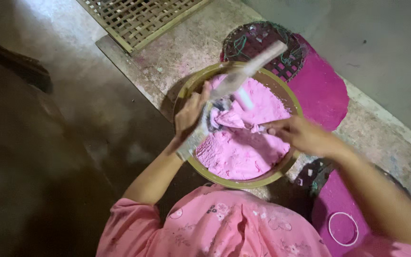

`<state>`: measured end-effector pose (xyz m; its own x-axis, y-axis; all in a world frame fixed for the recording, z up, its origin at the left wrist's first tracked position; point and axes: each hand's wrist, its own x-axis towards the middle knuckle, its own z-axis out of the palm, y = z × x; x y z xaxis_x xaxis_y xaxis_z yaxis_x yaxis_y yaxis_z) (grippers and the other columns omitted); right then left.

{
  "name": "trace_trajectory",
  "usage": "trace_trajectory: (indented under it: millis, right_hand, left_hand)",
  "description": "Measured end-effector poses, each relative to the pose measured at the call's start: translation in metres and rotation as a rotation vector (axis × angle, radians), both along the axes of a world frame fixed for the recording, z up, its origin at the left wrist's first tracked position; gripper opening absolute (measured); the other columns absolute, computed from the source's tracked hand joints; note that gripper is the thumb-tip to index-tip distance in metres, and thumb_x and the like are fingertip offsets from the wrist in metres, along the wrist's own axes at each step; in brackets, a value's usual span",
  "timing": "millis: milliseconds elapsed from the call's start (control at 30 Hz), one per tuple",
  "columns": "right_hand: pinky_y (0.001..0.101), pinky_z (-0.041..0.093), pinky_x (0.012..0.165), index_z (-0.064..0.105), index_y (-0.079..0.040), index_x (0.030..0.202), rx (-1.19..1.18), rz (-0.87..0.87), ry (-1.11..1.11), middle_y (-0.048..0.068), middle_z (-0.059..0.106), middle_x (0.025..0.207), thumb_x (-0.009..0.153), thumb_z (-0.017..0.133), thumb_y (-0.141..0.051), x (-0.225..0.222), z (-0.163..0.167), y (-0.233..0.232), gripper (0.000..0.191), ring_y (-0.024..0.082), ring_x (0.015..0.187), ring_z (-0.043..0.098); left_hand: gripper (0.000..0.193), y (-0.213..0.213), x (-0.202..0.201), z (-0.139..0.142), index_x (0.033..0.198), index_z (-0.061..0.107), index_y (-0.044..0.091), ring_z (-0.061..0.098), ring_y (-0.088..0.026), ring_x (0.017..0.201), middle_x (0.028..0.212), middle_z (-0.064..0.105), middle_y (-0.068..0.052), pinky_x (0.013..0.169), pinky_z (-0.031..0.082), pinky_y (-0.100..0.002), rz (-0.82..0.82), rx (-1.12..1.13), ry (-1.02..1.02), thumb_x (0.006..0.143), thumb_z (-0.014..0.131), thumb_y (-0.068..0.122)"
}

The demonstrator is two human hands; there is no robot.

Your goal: The person presses pink paste from a basin into a handheld mold and ejects formed discs onto round trays, arranging them in rows. They cover filled trays with woven bamboo lids, tie the stacks with green string, and carry a stack to a steamer pot. They then refill the mold with paste using a small scraper and continue molding discs.

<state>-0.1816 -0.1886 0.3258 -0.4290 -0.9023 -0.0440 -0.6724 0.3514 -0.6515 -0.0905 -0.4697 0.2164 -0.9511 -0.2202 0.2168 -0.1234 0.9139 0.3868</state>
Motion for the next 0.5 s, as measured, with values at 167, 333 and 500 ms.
trace_trajectory:
  millis: [167, 333, 500]
  right_hand:
    - [0.0445, 0.057, 0.070, 0.065, -0.021, 0.132, 0.681, -0.093, 0.536, 0.014, 0.075, 0.097, 0.104, 0.056, -0.024, 0.035, 0.018, -0.047, 0.030, 0.030, 0.083, 0.073]
    - [0.0387, 0.058, 0.056, 0.062, -0.003, 0.104, 0.450, 0.183, 0.860, 0.013, 0.070, 0.088, 0.067, 0.065, -0.019, 0.081, 0.039, -0.064, 0.041, 0.026, 0.072, 0.073]
    - [0.0426, 0.058, 0.052, 0.065, -0.015, 0.111, 0.561, -0.049, 0.832, 0.007, 0.069, 0.091, 0.078, 0.064, -0.019, 0.079, 0.097, -0.019, 0.033, 0.028, 0.073, 0.073]
  left_hand:
    - [0.093, 0.036, 0.009, -0.008, 0.166, 0.026, 0.011, 0.069, -0.031, 0.097, 0.121, 0.065, -0.014, 0.077, 0.059, -0.037, -0.212, -0.044, 0.605, 0.089, 0.071, 0.040]
    - [0.075, 0.035, 0.023, 0.001, 0.157, 0.040, 0.025, 0.073, -0.027, 0.089, 0.112, 0.073, -0.010, 0.085, 0.061, -0.040, -0.164, 0.546, -0.331, 0.089, 0.070, 0.035]
    - [0.066, 0.005, 0.030, 0.003, 0.156, 0.047, 0.019, 0.072, -0.027, 0.122, 0.132, 0.073, -0.010, 0.120, 0.047, -0.049, -0.319, 0.307, 0.327, 0.096, 0.074, 0.030]
